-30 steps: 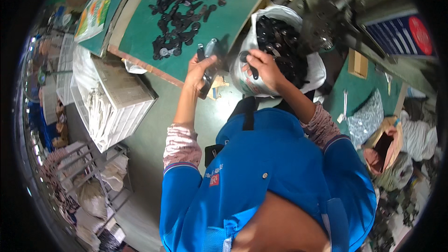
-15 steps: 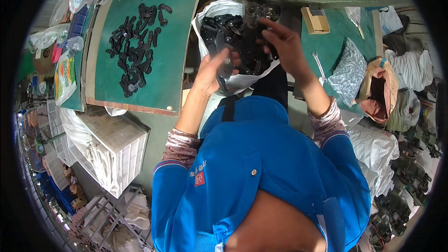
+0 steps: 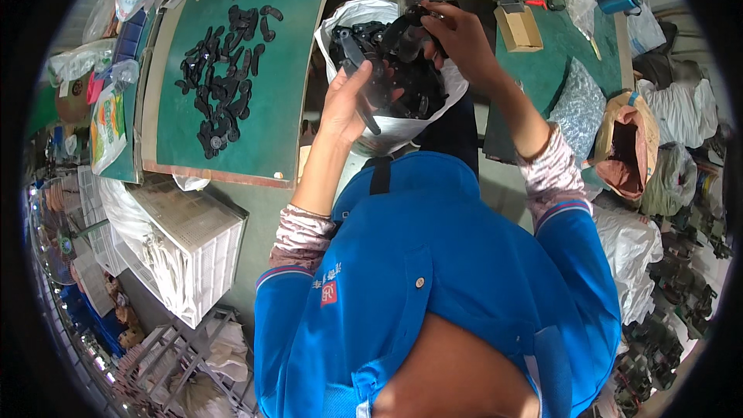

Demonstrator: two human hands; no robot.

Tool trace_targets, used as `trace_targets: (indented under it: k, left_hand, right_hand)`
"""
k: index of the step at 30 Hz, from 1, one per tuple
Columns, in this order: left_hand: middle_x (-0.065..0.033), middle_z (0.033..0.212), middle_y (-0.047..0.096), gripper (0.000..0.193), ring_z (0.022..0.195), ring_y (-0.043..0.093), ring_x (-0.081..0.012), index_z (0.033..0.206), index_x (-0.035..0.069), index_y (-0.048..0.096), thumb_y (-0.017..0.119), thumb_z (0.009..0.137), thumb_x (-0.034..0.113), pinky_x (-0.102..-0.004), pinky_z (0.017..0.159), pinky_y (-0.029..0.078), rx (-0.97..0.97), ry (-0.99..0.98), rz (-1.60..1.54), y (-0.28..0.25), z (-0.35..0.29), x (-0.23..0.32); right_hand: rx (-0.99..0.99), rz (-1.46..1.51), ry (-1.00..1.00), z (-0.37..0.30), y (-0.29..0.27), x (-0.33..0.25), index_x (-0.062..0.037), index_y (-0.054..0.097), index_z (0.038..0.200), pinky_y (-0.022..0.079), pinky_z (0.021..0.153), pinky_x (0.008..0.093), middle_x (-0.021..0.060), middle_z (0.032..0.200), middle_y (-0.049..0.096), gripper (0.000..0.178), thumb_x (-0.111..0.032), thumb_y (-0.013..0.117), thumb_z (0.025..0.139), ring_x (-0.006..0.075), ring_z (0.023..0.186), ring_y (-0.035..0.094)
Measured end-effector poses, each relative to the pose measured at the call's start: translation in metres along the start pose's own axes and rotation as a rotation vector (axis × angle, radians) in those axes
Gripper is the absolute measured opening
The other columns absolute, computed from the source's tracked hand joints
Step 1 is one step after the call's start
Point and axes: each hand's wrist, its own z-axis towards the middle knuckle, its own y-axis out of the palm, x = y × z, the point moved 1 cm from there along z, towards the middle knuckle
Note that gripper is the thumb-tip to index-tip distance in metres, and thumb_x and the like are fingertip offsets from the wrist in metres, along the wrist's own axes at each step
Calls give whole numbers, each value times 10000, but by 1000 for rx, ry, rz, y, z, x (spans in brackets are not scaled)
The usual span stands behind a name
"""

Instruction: The person repeatedly picks up small black plastic components from a white sack and a green workbench, places them into a machine, and then transfers the processed parts into a white sack. The person also moves a large sack and a cardboard box during the process.

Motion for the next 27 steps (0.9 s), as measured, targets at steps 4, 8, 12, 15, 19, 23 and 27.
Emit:
trace_targets:
  k: [4, 8, 12, 15, 19, 23, 27]
  left_hand:
    - [-60, 961, 626, 168, 853, 636, -193, 1087, 92, 564, 560, 924, 132, -436, 761, 577, -19, 2, 1, -1, 2, -7]
    - [-50, 941, 628, 174, 812, 643, -183, 1090, 91, 558, 564, 916, 101, -366, 707, 587, -30, 14, 38, 1, 3, -20]
    - [-63, 953, 623, 176, 812, 646, -186, 1083, 84, 548, 558, 909, 60, -341, 690, 586, -23, -5, 53, 3, -1, -20]
    - [-76, 969, 631, 161, 824, 643, -190, 1062, 71, 567, 559, 902, 47, -354, 695, 587, -5, -11, 45, 1, -6, -20]
    - [-82, 970, 640, 158, 814, 642, -186, 1052, 60, 597, 570, 896, 48, -325, 665, 579, -14, -92, -5, -16, -5, -20]
    - [-90, 880, 635, 219, 742, 642, -166, 1127, 46, 572, 559, 911, 82, -237, 506, 546, -59, -232, -59, -16, -12, -16]
    - [-119, 846, 604, 232, 701, 630, -180, 1146, 43, 543, 532, 930, 129, -221, 416, 517, -171, -407, -43, -16, -14, -14]
  right_hand:
    - [-32, -90, 66, -34, 15, 11, 47, 602, 1009, 443, 506, 225, 60, 783, 641, 269, -181, 642, 871, 106, 615, 586]
    - [-1, 48, 29, -54, 40, 43, 26, 614, 969, 458, 575, 211, 45, 799, 649, 255, -119, 728, 793, 93, 677, 606]
    - [108, 106, 51, -57, 40, 47, 25, 612, 946, 496, 597, 247, 76, 790, 654, 274, -134, 747, 768, 115, 667, 608]
    - [181, 64, -69, -58, 30, 50, 23, 597, 976, 504, 667, 263, 84, 849, 650, 238, -75, 703, 786, 128, 735, 610]
    - [127, 383, -209, -61, 5, 45, 17, 572, 1031, 477, 826, 284, 99, 983, 631, 203, -19, 595, 832, 152, 910, 590]
    - [-126, 327, -140, -67, -9, 24, -14, 566, 1147, 469, 822, 273, 78, 1041, 616, 264, -89, 555, 894, 133, 899, 584]
    - [-388, 92, -162, -71, 1, 11, -67, 556, 1227, 465, 784, 267, 47, 1094, 592, 307, -127, 516, 929, 115, 885, 564]
